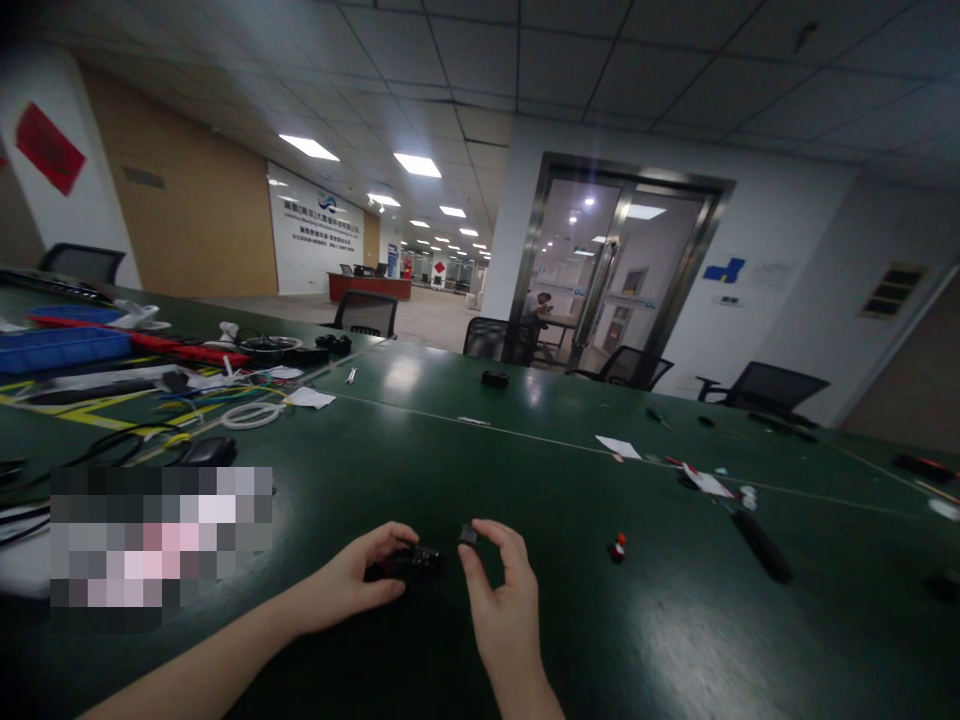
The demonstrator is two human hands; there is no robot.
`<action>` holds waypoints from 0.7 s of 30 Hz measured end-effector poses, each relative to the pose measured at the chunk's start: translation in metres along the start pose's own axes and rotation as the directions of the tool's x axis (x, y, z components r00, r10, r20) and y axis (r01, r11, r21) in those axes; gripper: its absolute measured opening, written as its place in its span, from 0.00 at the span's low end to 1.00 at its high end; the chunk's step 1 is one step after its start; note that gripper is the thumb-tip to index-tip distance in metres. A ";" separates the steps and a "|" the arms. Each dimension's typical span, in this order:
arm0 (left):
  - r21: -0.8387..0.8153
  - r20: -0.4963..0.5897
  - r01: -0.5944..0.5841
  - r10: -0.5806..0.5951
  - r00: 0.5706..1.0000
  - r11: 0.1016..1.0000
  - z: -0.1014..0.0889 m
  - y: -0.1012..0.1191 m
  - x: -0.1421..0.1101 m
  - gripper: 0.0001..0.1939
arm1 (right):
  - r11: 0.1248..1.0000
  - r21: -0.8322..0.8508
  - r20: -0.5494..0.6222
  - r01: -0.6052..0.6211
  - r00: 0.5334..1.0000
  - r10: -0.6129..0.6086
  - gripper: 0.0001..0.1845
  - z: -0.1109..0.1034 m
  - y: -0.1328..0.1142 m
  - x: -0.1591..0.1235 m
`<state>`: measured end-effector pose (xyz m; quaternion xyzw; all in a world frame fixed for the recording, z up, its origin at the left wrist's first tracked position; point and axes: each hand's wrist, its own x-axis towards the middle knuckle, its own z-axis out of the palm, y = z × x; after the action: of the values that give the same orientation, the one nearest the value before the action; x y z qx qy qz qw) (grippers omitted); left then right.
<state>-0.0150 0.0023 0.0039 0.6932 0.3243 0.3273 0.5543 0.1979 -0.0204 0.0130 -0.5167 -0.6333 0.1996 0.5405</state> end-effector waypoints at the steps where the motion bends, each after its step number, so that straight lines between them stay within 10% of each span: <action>1: -0.002 0.000 0.000 0.000 1.000 1.000 0.000 0.000 0.000 0.21 | 1.000 0.001 0.012 -0.009 1.000 0.009 0.13 0.000 0.000 0.000; 21: -0.004 -0.005 -0.036 0.035 0.999 0.999 -0.001 -0.006 0.000 0.20 | 0.990 -0.065 0.333 -0.125 0.932 0.140 0.10 0.018 -0.009 -0.008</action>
<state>-0.0162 0.0042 -0.0022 0.6969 0.3127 0.3394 0.5490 0.1772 -0.0250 0.0104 -0.5278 -0.6842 0.3075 0.3985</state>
